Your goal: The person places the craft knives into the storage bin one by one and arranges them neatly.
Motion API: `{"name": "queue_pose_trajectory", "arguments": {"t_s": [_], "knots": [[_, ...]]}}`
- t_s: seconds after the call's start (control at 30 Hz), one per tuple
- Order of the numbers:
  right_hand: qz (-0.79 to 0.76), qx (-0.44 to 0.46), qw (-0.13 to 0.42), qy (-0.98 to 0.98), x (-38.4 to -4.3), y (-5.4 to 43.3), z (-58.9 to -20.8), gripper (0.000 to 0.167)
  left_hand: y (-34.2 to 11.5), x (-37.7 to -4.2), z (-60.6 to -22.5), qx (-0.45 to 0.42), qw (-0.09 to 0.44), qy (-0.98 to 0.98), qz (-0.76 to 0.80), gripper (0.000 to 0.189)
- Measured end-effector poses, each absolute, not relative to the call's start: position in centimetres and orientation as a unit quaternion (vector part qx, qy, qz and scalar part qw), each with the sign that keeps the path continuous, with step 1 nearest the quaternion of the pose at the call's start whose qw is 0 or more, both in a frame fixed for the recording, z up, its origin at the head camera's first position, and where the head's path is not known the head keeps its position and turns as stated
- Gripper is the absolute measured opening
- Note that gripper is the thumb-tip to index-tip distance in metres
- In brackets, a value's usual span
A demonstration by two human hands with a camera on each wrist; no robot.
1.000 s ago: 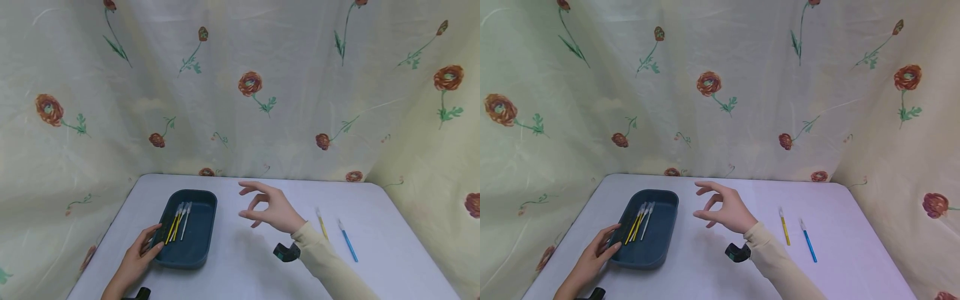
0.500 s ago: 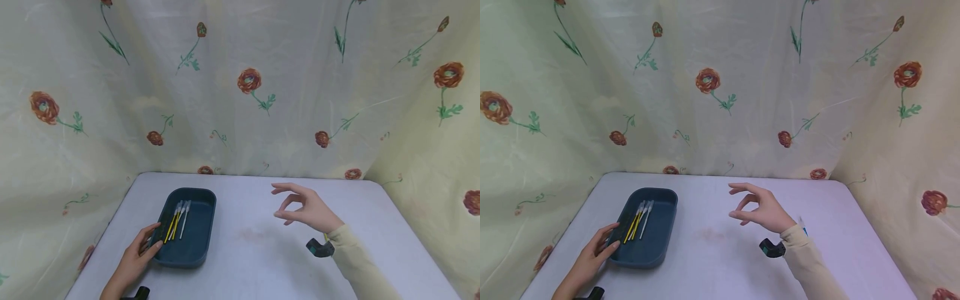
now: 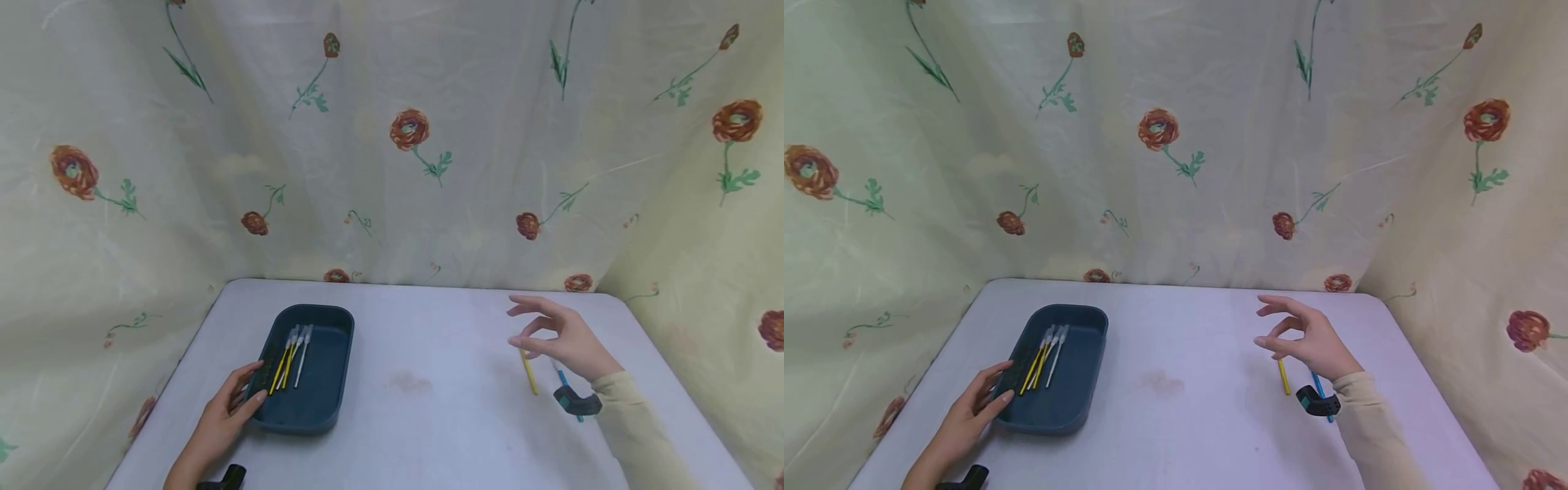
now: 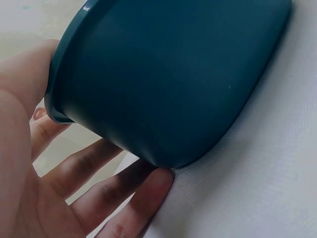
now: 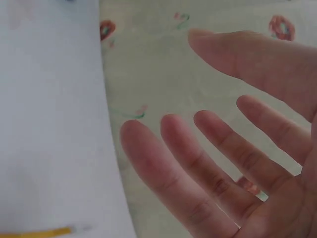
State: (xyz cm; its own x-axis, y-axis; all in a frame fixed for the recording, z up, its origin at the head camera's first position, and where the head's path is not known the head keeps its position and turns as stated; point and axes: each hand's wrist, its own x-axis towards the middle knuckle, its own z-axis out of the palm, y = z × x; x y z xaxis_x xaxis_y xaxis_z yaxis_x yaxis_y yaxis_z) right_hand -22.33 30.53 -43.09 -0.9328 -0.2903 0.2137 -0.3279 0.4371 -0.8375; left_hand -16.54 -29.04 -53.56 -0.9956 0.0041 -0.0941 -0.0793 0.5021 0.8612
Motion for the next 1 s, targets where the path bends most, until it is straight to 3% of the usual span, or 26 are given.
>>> {"name": "queue_pose_trajectory", "arguments": {"t_s": [0.57, 1.0], "knots": [[0.501, 0.129, -0.055, -0.854, -24.3, 34.2, -47.7, 0.065, -28.9, -16.3, -53.4, -0.027, 0.046, 0.864, 0.501, 0.066], [0.492, 0.107, -0.086, -0.860, -25.4, 35.0, -50.3, 0.073, -28.8, -16.3, -53.5, -0.030, 0.047, 0.865, 0.499, 0.067]]}}
